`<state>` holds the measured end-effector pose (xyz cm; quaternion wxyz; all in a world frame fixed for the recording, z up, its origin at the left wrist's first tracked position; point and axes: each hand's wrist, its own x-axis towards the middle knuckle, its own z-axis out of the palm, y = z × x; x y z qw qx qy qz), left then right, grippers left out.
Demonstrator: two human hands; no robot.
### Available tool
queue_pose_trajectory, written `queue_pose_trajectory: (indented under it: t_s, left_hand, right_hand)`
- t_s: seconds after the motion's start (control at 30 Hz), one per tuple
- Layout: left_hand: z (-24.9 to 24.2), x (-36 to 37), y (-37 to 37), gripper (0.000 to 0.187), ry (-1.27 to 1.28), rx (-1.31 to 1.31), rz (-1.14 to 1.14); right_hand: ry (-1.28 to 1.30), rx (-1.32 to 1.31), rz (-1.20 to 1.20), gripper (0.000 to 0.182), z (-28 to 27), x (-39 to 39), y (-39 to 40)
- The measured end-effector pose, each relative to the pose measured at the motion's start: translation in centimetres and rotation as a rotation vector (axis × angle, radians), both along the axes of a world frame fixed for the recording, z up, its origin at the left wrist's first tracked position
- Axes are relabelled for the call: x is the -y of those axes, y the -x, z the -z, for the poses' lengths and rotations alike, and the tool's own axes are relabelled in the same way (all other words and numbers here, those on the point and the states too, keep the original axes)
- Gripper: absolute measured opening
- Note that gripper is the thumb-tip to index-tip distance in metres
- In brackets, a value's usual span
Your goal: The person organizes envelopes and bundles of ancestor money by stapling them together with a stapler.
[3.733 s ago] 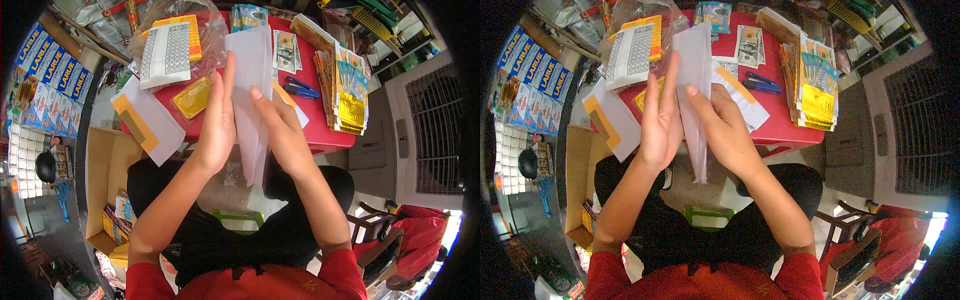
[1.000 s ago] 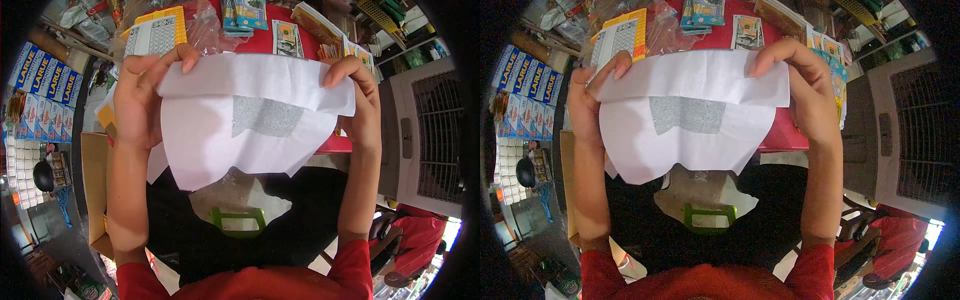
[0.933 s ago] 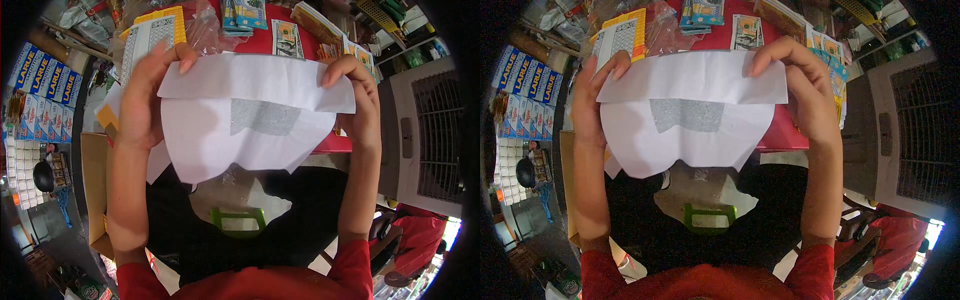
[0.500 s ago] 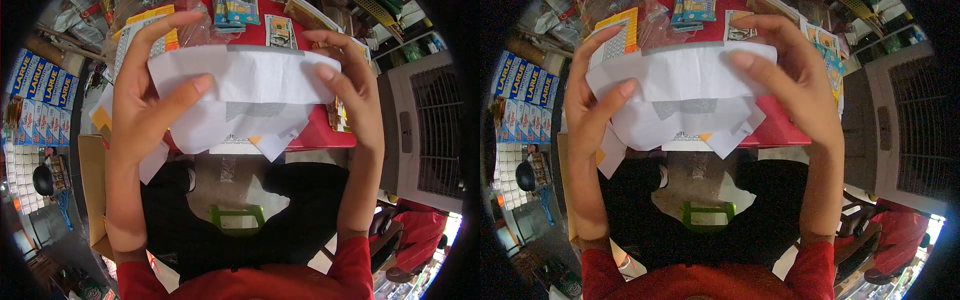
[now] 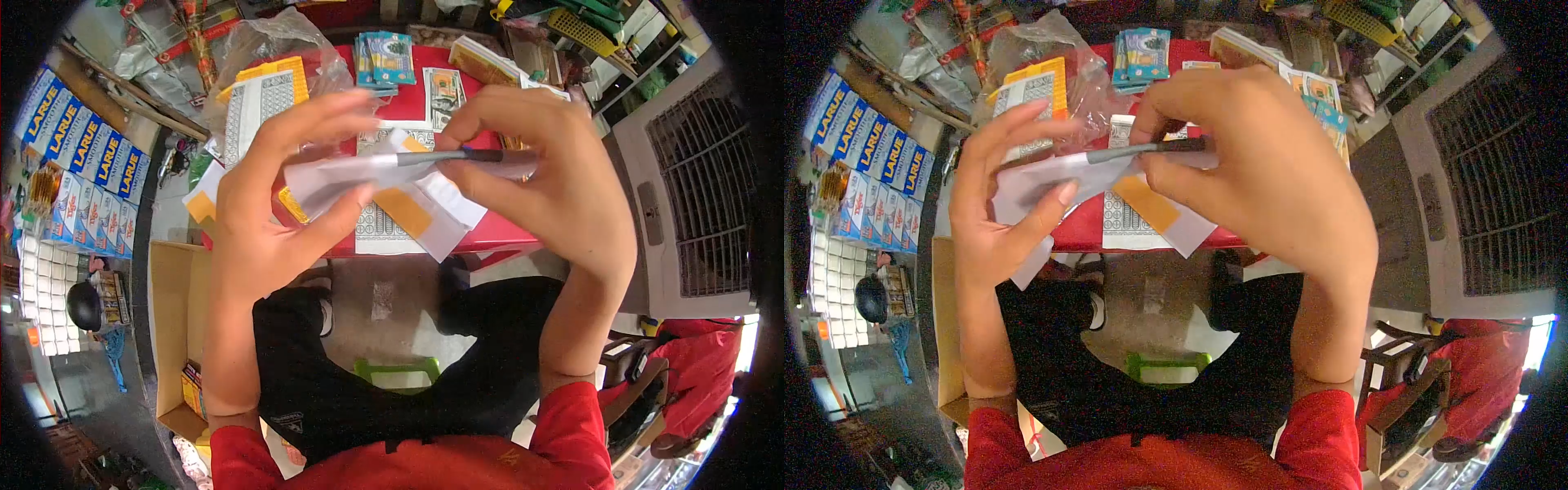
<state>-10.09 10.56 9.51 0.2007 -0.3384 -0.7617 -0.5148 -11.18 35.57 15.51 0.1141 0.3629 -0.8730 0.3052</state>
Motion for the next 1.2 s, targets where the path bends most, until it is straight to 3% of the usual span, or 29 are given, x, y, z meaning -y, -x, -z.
queue_pose_trajectory:
  t_s: [0.07, 0.13, 0.17, 0.3, 0.37, 0.53, 0.73, 0.8, 0.83, 0.87, 0.93, 1.0, 1.07, 1.2]
  left_hand:
    - [-2.1, -0.4, -0.6, 0.058, 0.044, -0.027, -0.045]
    - [-4.1, -0.8, -1.1, 0.046, 0.466, -0.307, -0.154]
    - [-4.3, -1.5, -1.2, 0.030, 0.435, -0.271, -0.164]
    - [-4.5, -2.8, -0.5, 0.023, 0.455, -0.219, -0.117]
    - [-4.5, -3.5, -0.2, 0.018, 0.447, -0.361, -0.092]
    - [-4.1, -3.9, -0.7, 0.016, 0.456, -0.299, -0.032]
    - [-4.3, -1.2, -1.0, 0.017, 0.451, -0.123, -0.057]
    - [-5.0, -0.4, -1.3, 0.016, 0.494, -0.027, -0.234]
    - [-5.6, 0.3, -1.5, 0.025, 0.501, 0.123, -0.242]
    - [-5.6, -0.2, -1.3, 0.025, 0.505, 0.122, -0.240]
    - [-5.4, -2.2, -1.1, 0.036, 0.555, -0.312, -0.267]
    - [-4.9, -3.5, -1.6, 0.041, 0.493, -0.214, -0.185]
    - [-3.5, -3.8, -1.2, 0.034, 0.607, -0.208, -0.097]
    - [-3.3, -2.4, -1.0, 0.015, 0.537, -0.125, -0.058]
  right_hand:
    - [-0.022, -0.047, 0.048, 0.017, 0.0, 0.2, -0.8]
    - [-0.062, -0.093, 0.109, 0.017, 0.0, 0.2, -1.3]
    - [-0.058, -0.102, 0.106, 0.017, -0.2, 0.3, -1.5]
    - [-0.012, -0.087, 0.104, 0.018, 0.0, -0.1, -1.7]
    - [0.006, -0.136, 0.118, 0.018, 0.0, -0.8, -1.8]
    - [-0.083, -0.111, -0.011, 0.013, -0.3, -2.4, -1.8]
    - [-0.058, -0.010, 0.031, 0.007, -0.8, -5.1, -1.9]
    - [-0.080, -0.026, 0.105, 0.006, -0.8, -5.5, -2.3]
    - [-0.104, -0.050, 0.150, 0.007, -0.9, -5.5, -2.3]
    - [-0.126, -0.074, 0.196, 0.007, -0.9, -5.5, -2.3]
    - [-0.168, -0.104, 0.177, 0.008, -0.7, -4.5, -2.5]
    - [-0.217, -0.133, 0.148, 0.009, -0.4, -3.1, -2.8]
    - [-0.211, -0.203, 0.102, 0.009, -0.2, -1.9, -3.1]
    - [-0.120, -0.213, 0.032, 0.012, 0.1, -1.7, -2.9]
